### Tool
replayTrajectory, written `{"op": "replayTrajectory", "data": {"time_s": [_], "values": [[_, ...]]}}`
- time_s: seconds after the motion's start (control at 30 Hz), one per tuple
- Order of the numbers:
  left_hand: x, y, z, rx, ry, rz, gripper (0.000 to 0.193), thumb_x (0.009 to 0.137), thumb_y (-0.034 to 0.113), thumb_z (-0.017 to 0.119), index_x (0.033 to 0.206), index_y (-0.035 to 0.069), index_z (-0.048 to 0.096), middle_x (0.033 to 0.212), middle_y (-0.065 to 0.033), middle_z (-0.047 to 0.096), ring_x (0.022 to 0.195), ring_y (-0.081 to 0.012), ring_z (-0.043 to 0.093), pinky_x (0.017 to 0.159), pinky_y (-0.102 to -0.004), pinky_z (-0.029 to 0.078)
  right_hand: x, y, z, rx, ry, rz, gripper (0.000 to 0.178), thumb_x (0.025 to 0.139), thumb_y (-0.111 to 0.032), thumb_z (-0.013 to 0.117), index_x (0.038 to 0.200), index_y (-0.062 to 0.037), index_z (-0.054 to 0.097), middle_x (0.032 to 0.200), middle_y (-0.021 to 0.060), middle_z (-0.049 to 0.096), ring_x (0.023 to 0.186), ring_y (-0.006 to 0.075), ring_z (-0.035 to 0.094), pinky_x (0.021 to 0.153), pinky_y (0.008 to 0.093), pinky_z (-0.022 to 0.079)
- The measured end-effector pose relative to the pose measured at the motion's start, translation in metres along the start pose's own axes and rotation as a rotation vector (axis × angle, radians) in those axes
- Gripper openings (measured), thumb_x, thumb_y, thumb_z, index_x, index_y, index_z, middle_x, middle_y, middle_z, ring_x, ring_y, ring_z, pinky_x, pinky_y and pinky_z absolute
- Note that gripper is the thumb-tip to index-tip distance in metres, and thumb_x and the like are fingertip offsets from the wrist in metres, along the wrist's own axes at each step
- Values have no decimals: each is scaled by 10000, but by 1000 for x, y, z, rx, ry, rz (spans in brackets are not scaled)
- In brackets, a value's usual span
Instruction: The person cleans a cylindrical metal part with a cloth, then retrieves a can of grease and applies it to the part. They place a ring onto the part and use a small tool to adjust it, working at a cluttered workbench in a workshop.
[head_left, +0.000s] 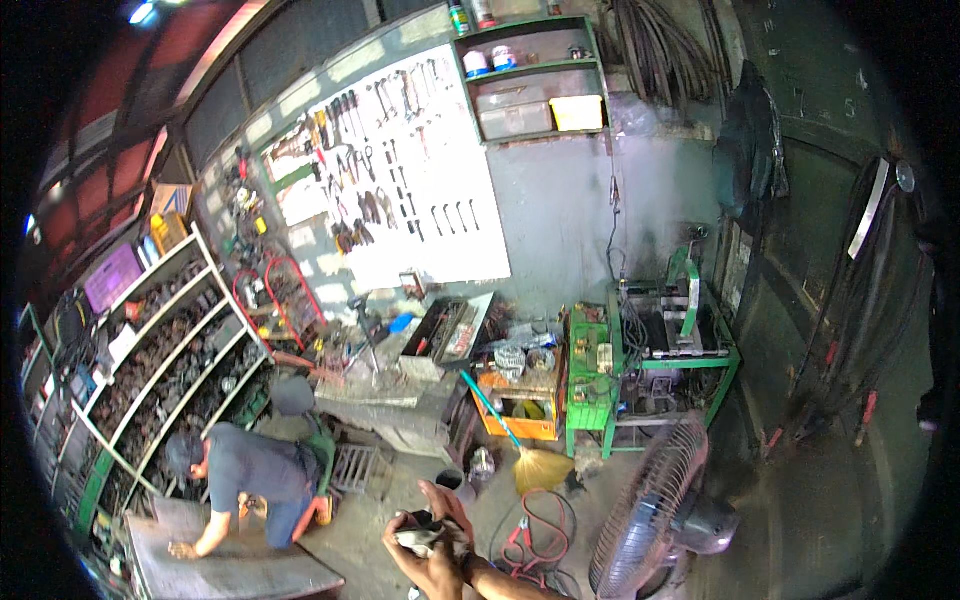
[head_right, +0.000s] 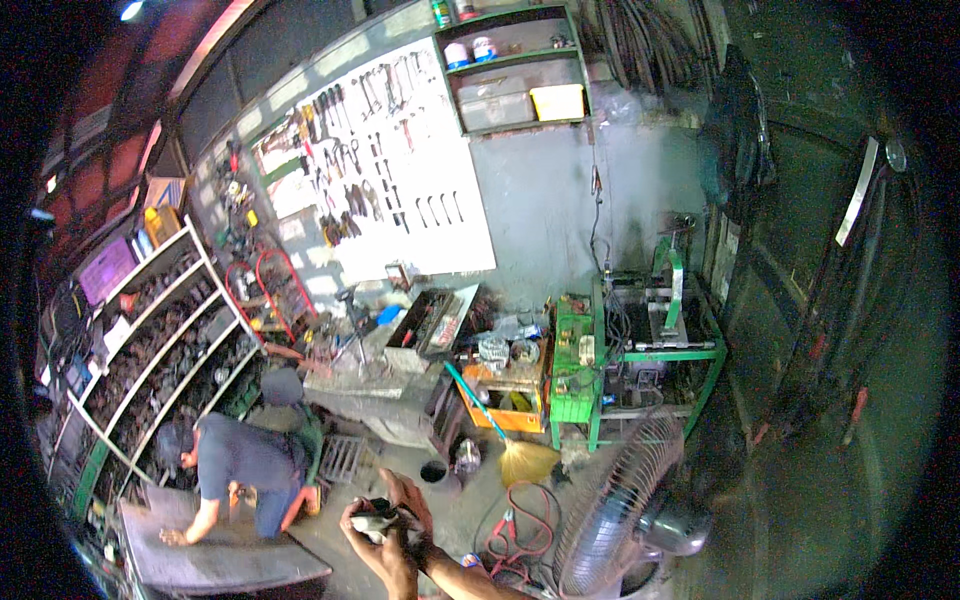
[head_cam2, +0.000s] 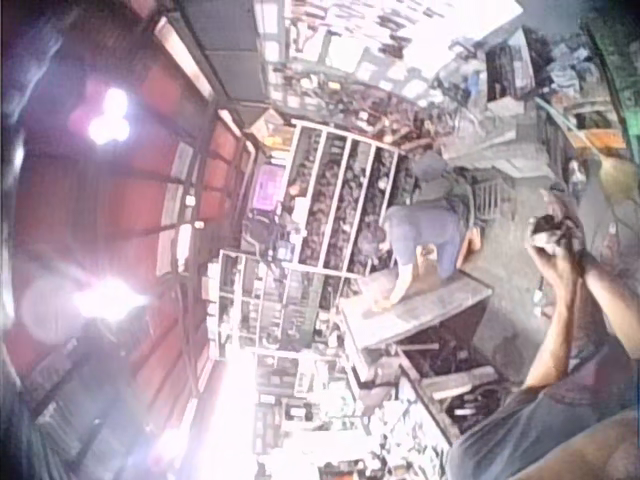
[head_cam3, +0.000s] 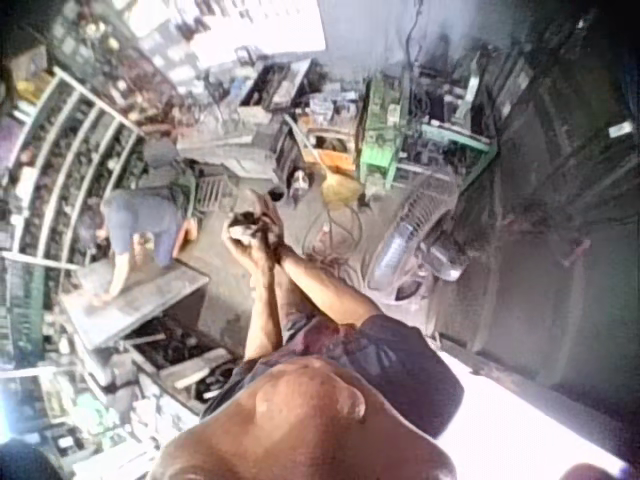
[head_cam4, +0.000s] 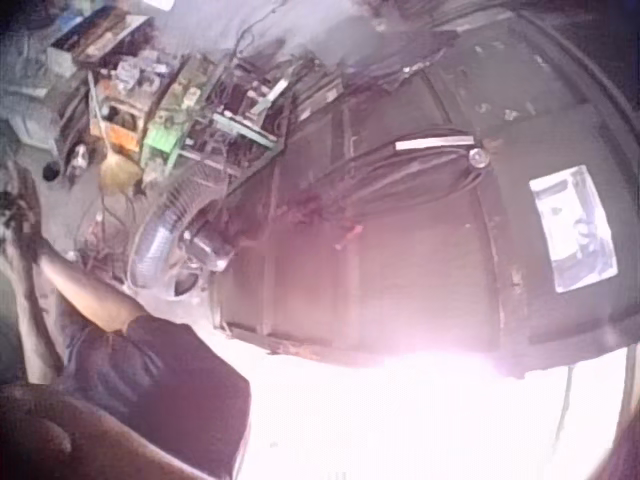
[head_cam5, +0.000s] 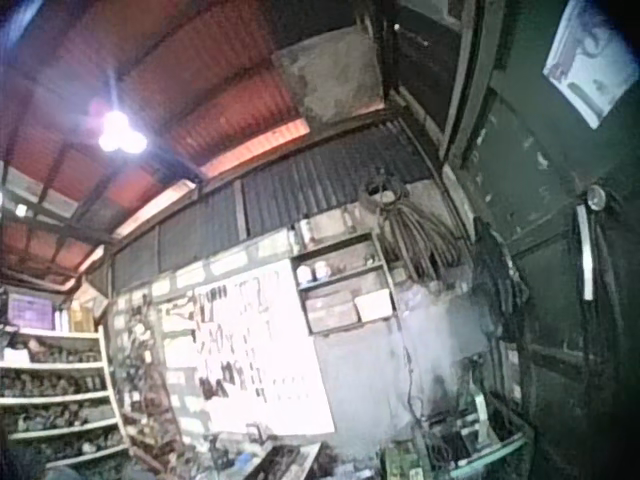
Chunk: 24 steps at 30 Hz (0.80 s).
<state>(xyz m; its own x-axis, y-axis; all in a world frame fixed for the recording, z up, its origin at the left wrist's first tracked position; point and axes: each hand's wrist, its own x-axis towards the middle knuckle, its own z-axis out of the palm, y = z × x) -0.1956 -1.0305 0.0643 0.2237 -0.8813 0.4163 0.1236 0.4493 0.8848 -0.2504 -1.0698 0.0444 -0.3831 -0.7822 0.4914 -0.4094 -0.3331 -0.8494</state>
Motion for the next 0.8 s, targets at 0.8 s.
{"op": "replayTrajectory", "data": {"time_s": [0.8], "values": [[388, -311, 108, -161, -406, -519, 96, 928, 122, 643, 869, 48, 658, 625, -18, 553, 501, -173, 510, 442, -355, 393, 340, 191, 160, 64, -406, 140, 608, 959, -212, 702, 1508, -43, 503, 1472, 189, 582, 1369, 342, 555, 1117, 440, 459]]}}
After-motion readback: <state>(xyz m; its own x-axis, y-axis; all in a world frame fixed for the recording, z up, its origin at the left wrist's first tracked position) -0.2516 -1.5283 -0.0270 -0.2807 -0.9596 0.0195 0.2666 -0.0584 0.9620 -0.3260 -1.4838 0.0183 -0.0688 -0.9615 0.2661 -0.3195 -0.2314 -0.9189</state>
